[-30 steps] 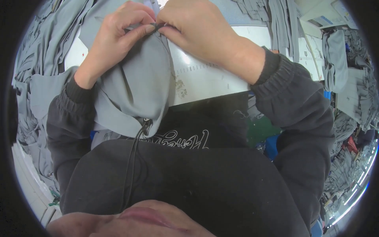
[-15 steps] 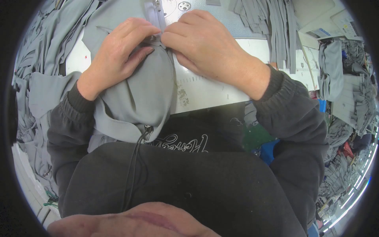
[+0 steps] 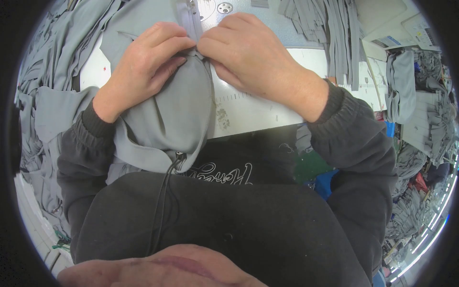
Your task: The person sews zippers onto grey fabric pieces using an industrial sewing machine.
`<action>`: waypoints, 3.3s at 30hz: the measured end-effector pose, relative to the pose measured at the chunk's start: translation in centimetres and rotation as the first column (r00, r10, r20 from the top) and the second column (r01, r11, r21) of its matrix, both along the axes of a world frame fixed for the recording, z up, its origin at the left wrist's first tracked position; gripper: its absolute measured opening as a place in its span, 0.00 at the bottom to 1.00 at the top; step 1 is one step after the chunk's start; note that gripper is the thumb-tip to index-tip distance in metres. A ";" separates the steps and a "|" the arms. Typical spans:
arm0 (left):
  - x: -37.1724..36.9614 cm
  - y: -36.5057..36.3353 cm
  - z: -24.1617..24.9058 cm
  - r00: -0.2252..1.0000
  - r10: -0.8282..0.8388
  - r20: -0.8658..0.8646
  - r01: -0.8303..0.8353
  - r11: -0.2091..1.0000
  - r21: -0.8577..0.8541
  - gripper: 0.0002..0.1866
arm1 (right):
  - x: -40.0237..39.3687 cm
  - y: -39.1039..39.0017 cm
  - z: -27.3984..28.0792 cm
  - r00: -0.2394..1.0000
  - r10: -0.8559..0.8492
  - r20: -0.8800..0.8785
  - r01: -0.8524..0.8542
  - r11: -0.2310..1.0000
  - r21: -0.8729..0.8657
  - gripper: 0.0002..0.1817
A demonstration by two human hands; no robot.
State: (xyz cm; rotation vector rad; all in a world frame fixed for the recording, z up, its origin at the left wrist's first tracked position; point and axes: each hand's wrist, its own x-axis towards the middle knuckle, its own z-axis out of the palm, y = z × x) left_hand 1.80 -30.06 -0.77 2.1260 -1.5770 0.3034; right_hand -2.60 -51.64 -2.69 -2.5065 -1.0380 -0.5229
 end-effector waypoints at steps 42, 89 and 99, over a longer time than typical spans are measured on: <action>-0.2 0.3 -0.2 0.999 0.047 0.015 -0.047 0.999 0.002 0.11 | 0.6 -0.4 -0.1 0.999 0.020 0.034 -0.021 0.999 0.034 0.17; 3.3 0.3 -1.0 0.991 0.127 0.028 -0.127 0.992 -0.024 0.09 | 3.1 0.0 0.8 0.998 -0.045 0.054 0.051 0.992 -0.119 0.05; 4.2 0.2 -1.4 0.988 0.144 0.063 -0.140 0.989 -0.056 0.09 | 3.8 -0.2 1.2 0.998 -0.065 -0.003 0.063 0.982 -0.175 0.14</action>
